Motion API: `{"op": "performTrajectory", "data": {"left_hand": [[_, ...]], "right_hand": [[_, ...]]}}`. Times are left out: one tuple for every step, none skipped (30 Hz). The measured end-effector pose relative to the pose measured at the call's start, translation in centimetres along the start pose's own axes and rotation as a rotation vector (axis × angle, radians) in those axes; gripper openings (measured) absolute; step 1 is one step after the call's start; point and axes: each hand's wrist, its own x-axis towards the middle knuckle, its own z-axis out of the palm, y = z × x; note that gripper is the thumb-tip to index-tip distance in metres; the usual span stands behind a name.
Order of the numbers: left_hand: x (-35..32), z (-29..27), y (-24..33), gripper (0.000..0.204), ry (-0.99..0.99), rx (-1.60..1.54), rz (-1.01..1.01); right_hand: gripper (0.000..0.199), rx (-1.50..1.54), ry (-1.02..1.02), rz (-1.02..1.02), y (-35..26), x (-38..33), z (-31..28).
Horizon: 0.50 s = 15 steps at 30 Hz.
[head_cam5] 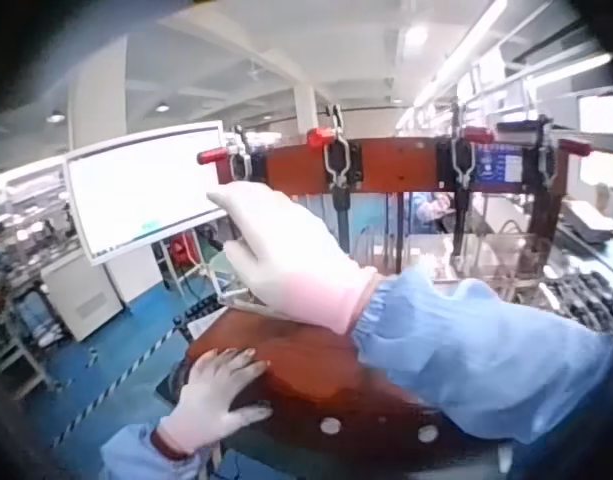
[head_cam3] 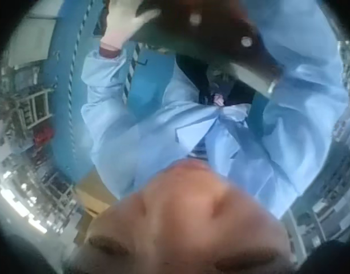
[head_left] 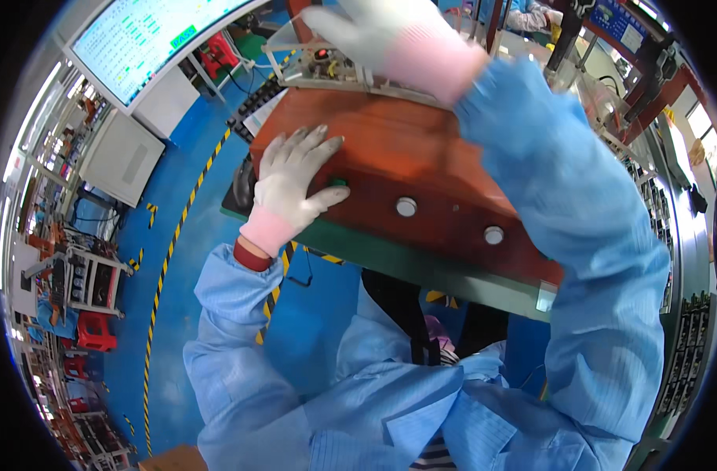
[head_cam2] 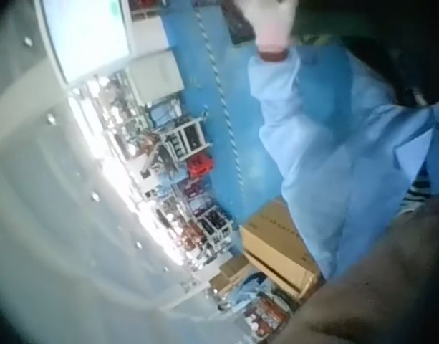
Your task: The person tests circuit boards by removing tested boards from a testing machine, placing new circuit boards into the test fixtures, and pressing buttons to start the test cycle.
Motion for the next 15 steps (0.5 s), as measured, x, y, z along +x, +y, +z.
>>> {"op": "performTrajectory", "data": {"left_hand": [[0.5,-0.4,-0.8,0.068,-0.047,0.02,0.004],[2.0,-0.1,-1.3,0.069,-0.084,0.024,0.032],[2.3,-0.3,-1.8,0.069,-0.085,0.04,0.036],[2.2,-0.3,-2.1,0.07,-0.093,0.034,0.032],[2.1,-0.3,-1.9,0.07,-0.098,0.022,0.032],[2.2,-0.2,-1.7,0.071,-0.102,0.008,0.036],[1.7,-0.1,-1.7,0.071,-0.111,-0.004,0.019],[2.1,0.3,-1.5,0.071,-0.106,-0.013,0.036],[3.6,1.0,-0.4,0.07,-0.083,-0.019,0.074],[5.4,1.9,0.8,0.069,-0.058,-0.033,0.124],[7.3,2.8,2.0,0.068,-0.027,-0.055,0.176],[2.4,0.3,-0.5,0.067,-0.055,0.052,0.007],[-2.4,-1.8,-2.5,0.067,-0.103,0.123,-0.153],[0.6,-1.5,-1.7,0.066,-0.095,0.038,-0.087],[2.4,-1.6,-1.3,0.065,-0.119,-0.024,-0.065]], "right_hand": [[0.052,-0.005,0.018,-0.005,1.7,4.7,1.1],[0.052,-0.184,0.048,-0.053,4.3,7.9,1.2],[0.051,-0.327,0.071,-0.117,6.2,11.5,2.6],[0.051,-0.473,0.092,-0.178,7.9,14.7,4.0],[0.051,-0.625,0.109,-0.235,9.3,17.4,5.0],[0.051,-0.781,0.127,-0.287,10.8,19.3,5.6],[0.051,-0.921,0.137,-0.35,12.0,21.0,7.2],[0.051,-0.938,0.134,-0.34,14.1,22.5,7.5],[0.05,-0.738,0.192,-0.386,17.0,22.8,5.8],[0.05,-0.548,0.249,-0.423,20.3,22.4,3.3],[0.049,-0.367,0.304,-0.458,23.2,21.4,0.2],[0.048,0.057,0.358,-0.604,12.3,23.2,6.6],[0.048,0.231,0.34,-0.663,11.6,11.2,6.1],[0.046,0.051,0.461,0.101,-0.3,15.9,-0.4],[0.046,0.016,0.48,0.106,-0.5,16.1,-3.5]]}}
